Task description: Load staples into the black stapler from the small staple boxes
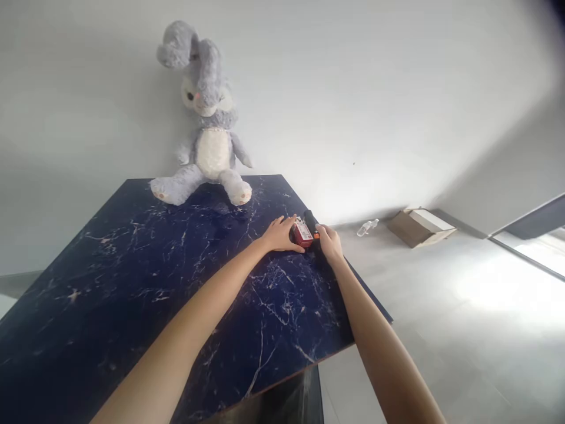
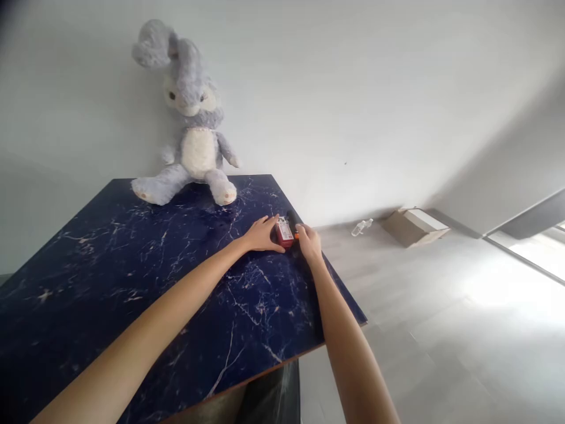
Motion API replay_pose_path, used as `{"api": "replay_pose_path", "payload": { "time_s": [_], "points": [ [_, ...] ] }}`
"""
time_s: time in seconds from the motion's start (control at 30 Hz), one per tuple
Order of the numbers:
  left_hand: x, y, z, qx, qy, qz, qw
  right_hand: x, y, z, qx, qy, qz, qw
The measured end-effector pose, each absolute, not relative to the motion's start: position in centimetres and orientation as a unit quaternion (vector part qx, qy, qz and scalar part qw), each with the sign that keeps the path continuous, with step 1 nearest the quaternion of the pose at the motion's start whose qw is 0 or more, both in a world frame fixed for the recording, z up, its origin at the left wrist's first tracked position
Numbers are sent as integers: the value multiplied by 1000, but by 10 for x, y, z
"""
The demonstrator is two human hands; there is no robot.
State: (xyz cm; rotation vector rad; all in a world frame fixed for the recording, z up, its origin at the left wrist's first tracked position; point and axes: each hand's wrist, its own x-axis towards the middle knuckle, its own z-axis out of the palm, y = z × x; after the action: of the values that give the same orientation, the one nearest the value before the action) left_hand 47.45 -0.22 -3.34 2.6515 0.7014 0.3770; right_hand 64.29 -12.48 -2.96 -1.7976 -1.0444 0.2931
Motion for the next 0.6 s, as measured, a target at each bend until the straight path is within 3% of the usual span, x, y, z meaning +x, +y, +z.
{"api": "replay_pose_path", "payload": {
  "time_s": [0.1, 0.23, 0.3, 0.43, 0.53, 0.6],
  "points": [
    [452, -1, -31, 938, 245, 176, 172, 645, -126, -32, -742, -356, 62, 565],
    [388, 0, -23, 903, 266, 315, 122, 621, -128, -28, -737, -302, -147, 587],
    [349, 0, -20, 893, 325, 295, 96, 583, -120, -25, -686, -440, -207, 541],
    [281, 2, -14, 873, 457, 164, 33, 470, -77, -19, -569, -721, -144, 367],
    [256, 4, -9, 866, 490, 99, 25, 403, -44, -17, -622, -747, -36, 231],
    [254, 7, -8, 858, 506, 92, 21, 386, -32, -18, -658, -727, -10, 196]
  ]
}}
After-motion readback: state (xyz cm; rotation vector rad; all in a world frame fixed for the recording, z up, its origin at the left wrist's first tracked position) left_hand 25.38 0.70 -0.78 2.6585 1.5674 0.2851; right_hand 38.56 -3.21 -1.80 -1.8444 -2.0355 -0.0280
